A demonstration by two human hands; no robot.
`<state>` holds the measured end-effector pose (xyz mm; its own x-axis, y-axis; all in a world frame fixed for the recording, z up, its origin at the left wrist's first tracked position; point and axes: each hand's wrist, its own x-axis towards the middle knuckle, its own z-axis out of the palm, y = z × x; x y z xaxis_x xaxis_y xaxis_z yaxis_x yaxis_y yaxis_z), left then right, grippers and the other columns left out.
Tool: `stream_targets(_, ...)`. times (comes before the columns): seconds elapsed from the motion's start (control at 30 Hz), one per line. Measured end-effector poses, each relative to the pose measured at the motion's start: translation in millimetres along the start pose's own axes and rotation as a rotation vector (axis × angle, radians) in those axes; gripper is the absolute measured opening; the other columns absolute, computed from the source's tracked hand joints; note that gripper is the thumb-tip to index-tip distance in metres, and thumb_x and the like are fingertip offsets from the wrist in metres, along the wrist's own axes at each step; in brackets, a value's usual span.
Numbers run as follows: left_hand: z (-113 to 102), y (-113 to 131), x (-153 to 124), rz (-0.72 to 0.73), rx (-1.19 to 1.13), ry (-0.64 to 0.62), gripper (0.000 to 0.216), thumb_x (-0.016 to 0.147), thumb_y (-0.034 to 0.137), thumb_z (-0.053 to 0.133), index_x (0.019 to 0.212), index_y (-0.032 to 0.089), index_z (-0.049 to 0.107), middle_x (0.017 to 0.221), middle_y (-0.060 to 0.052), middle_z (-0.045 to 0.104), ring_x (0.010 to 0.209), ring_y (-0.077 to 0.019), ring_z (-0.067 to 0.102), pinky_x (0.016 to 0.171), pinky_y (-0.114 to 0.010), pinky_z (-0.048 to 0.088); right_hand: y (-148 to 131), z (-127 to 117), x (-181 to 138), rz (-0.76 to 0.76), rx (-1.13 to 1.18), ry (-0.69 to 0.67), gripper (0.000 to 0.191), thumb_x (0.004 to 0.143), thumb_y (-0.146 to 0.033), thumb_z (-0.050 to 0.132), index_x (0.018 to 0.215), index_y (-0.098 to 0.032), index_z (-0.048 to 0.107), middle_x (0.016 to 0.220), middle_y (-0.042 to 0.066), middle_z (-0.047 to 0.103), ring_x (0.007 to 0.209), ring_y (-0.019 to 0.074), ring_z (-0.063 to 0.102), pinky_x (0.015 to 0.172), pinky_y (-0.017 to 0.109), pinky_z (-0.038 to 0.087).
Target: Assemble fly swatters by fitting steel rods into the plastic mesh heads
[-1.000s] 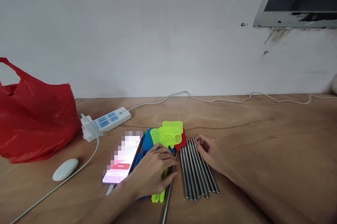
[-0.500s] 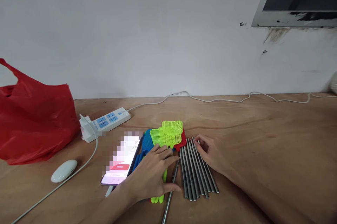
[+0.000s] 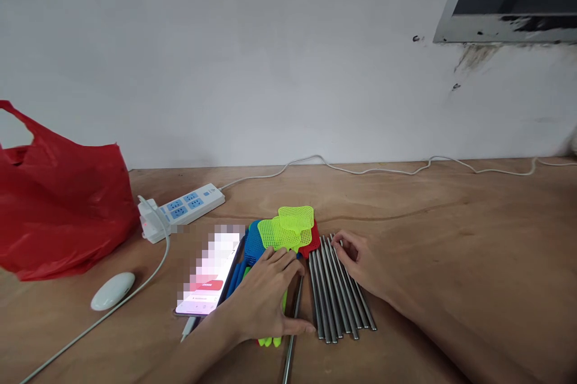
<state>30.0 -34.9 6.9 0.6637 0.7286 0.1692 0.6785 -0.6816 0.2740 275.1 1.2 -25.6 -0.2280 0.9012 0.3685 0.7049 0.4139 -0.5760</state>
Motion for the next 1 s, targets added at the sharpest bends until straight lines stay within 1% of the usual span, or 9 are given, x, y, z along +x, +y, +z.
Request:
stream_targets(0.1,-1,1,2,-0.007,-0.016,-0.005,0.061,0.061,0.063,0.084,0.096,0.021,0.059,0.103,-0.007,0.065,0.1,-0.032,0.06,0.097,-0.047,0.04,2,2,0,-0.003,0.006,0.006,0.017,0.093,-0.029,0.05,0.083,-0.022,0.062,0.057,-0.005,0.05,0.05,0.0132,0.046,0.051,0.025,0.03)
stream_targets(0.23,-2,3,3,-0.035,-0.008,-0.03,0.052,0.068,0.06,0.082,0.092,0.019,0.059,0.097,-0.007,0.065,0.097,-0.0313,0.059,0.094,-0.047,0.039,5,4,0,-0.002,0.012,0.013,0.016,0.093,-0.028,0.049,0.084,-0.022,0.061,0.058,-0.005,0.052,0.05,0.0134,0.047,0.052,0.025,0.031)
stream_targets(0.47,-11,2,3,-0.033,-0.051,-0.031,0.045,0.078,0.057,0.074,0.097,0.019,0.062,0.105,-0.01,0.064,0.104,-0.0335,0.056,0.097,-0.05,0.036,3,1,0,0.001,0.011,0.004,0.015,0.092,-0.028,0.051,0.083,-0.023,0.062,0.057,-0.005,0.052,0.05,0.0133,0.047,0.051,0.025,0.03)
stream_targets(0.53,-15,-1,2,-0.012,-0.076,-0.061,0.046,0.076,0.057,0.075,0.1,0.02,0.064,0.109,-0.01,0.063,0.106,-0.0342,0.056,0.098,-0.051,0.036,3,1,0,0.0,0.011,0.004,0.016,0.092,-0.028,0.051,0.083,-0.022,0.062,0.057,-0.004,0.051,0.05,0.0134,0.047,0.051,0.025,0.029)
stream_targets(0.6,-18,-4,1,0.006,-0.085,-0.096,0.052,0.072,0.058,0.079,0.106,0.021,0.065,0.114,-0.01,0.061,0.111,-0.0362,0.055,0.101,-0.054,0.034,5,2,0,-0.002,0.011,0.005,0.016,0.092,-0.028,0.051,0.083,-0.022,0.062,0.057,-0.005,0.051,0.05,0.0135,0.046,0.051,0.025,0.029)
stream_targets(0.7,-17,-9,0,0.006,-0.093,-0.121,0.06,0.068,0.06,0.082,0.11,0.021,0.066,0.116,-0.011,0.061,0.115,-0.038,0.054,0.103,-0.055,0.033,6,4,0,-0.003,0.015,0.008,0.016,0.092,-0.029,0.051,0.083,-0.023,0.062,0.056,-0.005,0.05,0.05,0.0134,0.046,0.051,0.025,0.03)
stream_targets(0.77,-15,-11,0,0.005,-0.104,-0.115,0.06,0.068,0.063,0.081,0.108,0.021,0.066,0.113,-0.01,0.061,0.111,-0.0364,0.055,0.1,-0.052,0.036,6,4,0,-0.005,0.019,0.009,0.016,0.092,-0.029,0.05,0.082,-0.022,0.062,0.057,-0.005,0.05,0.051,0.0134,0.046,0.051,0.025,0.03)
stream_targets(0.87,-10,-13,0,0.018,-0.117,-0.074,0.06,0.066,0.066,0.079,0.102,0.02,0.065,0.109,-0.009,0.062,0.106,-0.0333,0.056,0.095,-0.047,0.039,3,2,0,-0.01,0.024,0.008,0.017,0.093,-0.028,0.05,0.082,-0.022,0.061,0.057,-0.005,0.05,0.051,0.0134,0.047,0.051,0.025,0.03)
stream_targets(1.0,-7,-11,2,0.012,-0.106,-0.03,0.064,0.062,0.073,0.077,0.096,0.02,0.062,0.103,-0.007,0.061,0.099,-0.0306,0.055,0.088,-0.042,0.041,0,0,0,-0.011,0.027,0.006,0.017,0.093,-0.028,0.05,0.083,-0.022,0.062,0.057,-0.005,0.05,0.051,0.0132,0.047,0.052,0.025,0.031)
